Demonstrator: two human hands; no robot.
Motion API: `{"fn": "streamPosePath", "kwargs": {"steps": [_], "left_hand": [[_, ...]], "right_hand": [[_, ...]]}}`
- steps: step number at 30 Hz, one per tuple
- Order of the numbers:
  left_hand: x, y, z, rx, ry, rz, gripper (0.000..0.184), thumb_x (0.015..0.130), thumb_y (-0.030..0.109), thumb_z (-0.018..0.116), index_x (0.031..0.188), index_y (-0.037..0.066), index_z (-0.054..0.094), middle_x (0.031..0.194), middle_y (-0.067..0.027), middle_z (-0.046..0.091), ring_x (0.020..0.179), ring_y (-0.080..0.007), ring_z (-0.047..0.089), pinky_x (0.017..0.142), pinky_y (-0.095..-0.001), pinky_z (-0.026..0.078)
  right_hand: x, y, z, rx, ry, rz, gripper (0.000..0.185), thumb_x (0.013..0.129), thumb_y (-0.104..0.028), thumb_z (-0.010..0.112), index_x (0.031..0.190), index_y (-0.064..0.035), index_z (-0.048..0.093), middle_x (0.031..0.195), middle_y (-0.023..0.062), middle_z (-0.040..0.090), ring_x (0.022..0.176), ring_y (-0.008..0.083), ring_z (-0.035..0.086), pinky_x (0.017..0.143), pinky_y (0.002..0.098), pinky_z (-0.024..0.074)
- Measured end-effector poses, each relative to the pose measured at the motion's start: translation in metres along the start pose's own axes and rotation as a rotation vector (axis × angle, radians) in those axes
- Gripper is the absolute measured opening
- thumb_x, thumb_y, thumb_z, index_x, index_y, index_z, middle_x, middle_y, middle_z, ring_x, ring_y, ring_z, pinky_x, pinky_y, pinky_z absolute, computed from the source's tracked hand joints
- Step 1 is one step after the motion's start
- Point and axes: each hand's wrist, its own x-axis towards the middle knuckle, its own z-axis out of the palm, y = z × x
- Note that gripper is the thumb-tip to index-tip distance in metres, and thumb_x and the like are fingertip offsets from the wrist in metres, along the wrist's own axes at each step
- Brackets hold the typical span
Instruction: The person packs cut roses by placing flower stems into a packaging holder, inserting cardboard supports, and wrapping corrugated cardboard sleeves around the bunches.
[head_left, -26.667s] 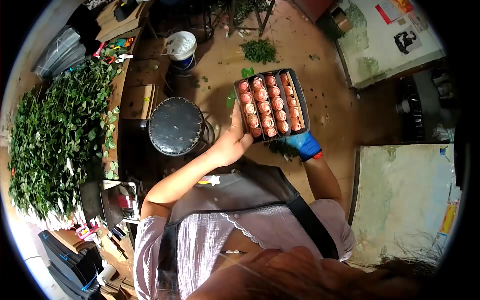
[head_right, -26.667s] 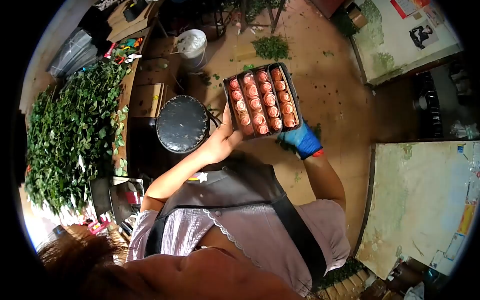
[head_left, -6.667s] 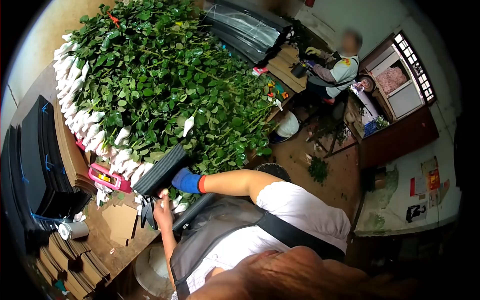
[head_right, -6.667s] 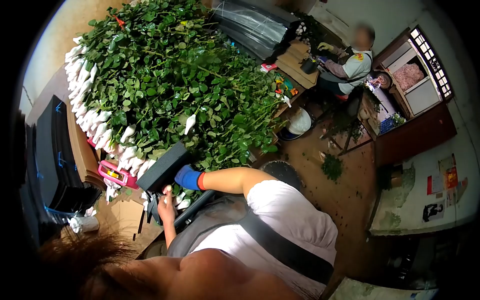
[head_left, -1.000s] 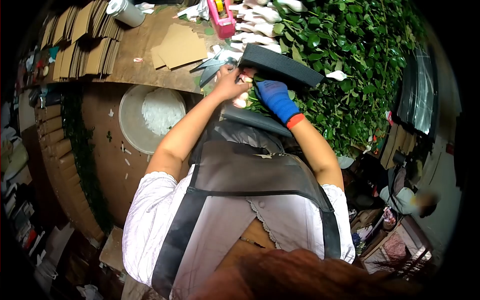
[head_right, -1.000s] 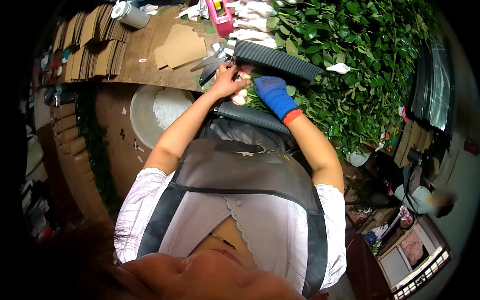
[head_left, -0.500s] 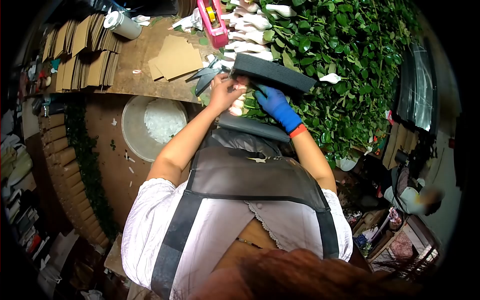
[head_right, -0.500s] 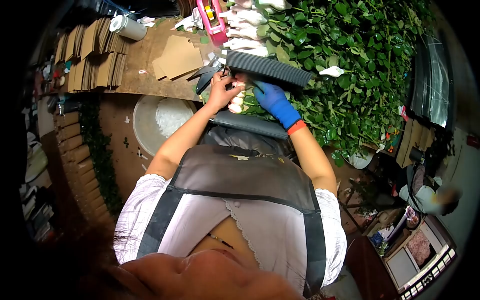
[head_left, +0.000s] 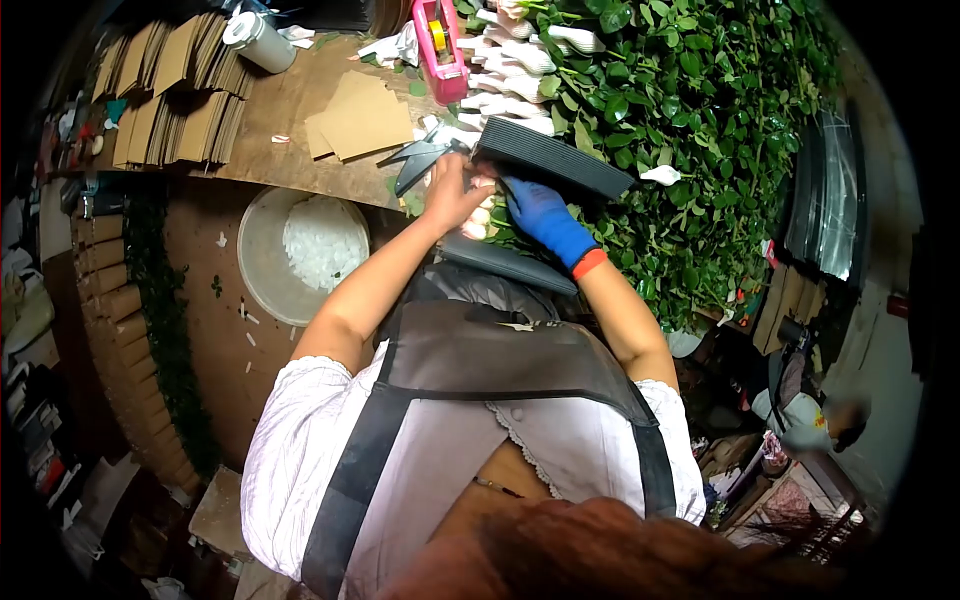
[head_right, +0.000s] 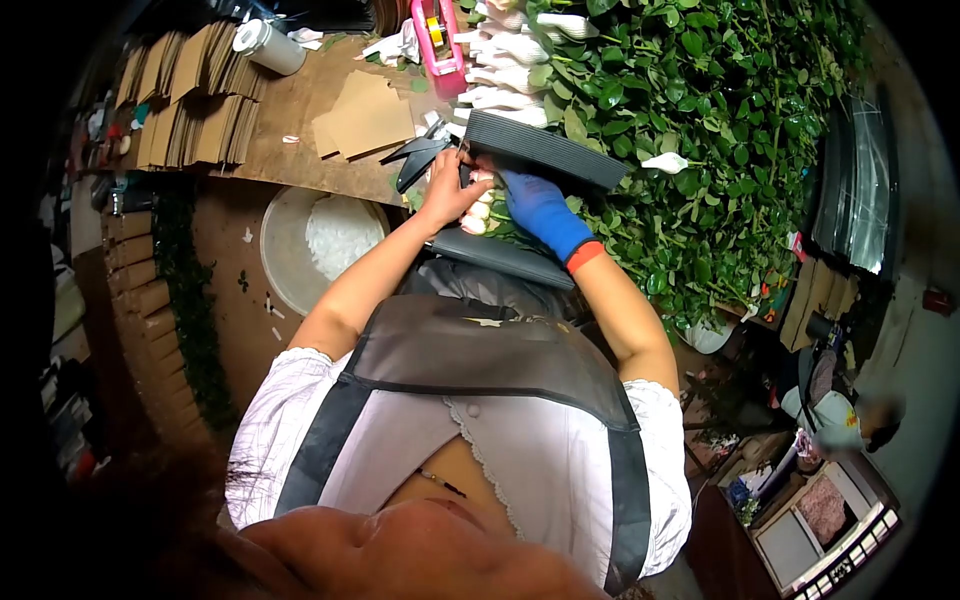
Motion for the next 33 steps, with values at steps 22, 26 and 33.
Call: {"fn": "streamPosePath", "kwargs": {"steps": [22,26,33], "left_hand": [[0.006,-0.041,-0.075,-0.352,0.276,-0.156,0.016,0.096,0.013,0.060,0.107,0.002,0.059,0.099,-0.0078,0.066,0.079,-0.0132,0.062,0.070,-0.0286,0.052],[0.089,0.006,-0.148,0.028,0.580,0.361,0.017,0.085,0.009,0.064,0.102,0.006,0.062,0.103,-0.0135,0.063,0.102,-0.0333,0.058,0.090,-0.0411,0.045],[0.267,0.080,-0.269,0.581,1.086,0.515,0.054,0.076,0.029,0.078,0.122,0.011,0.056,0.133,-0.0144,0.047,0.128,-0.0338,0.040,0.113,-0.0517,0.024]], "right_hand": [[-0.017,-0.050,-0.011,0.047,-0.056,-0.336,0.036,0.093,-0.040,0.060,0.112,-0.0105,0.070,0.127,0.0129,0.064,0.125,0.0316,0.055,0.100,0.0404,0.0479],[-0.048,-0.084,-0.050,0.367,0.066,-0.100,0.026,0.091,-0.027,0.066,0.109,-0.0086,0.069,0.103,0.0148,0.070,0.093,0.0316,0.068,0.084,0.0365,0.0529],[-0.069,-0.084,-0.042,0.266,0.246,-0.130,0.026,0.092,-0.021,0.067,0.112,-0.0059,0.069,0.110,0.0144,0.070,0.098,0.0291,0.068,0.085,0.0346,0.0533]]}}
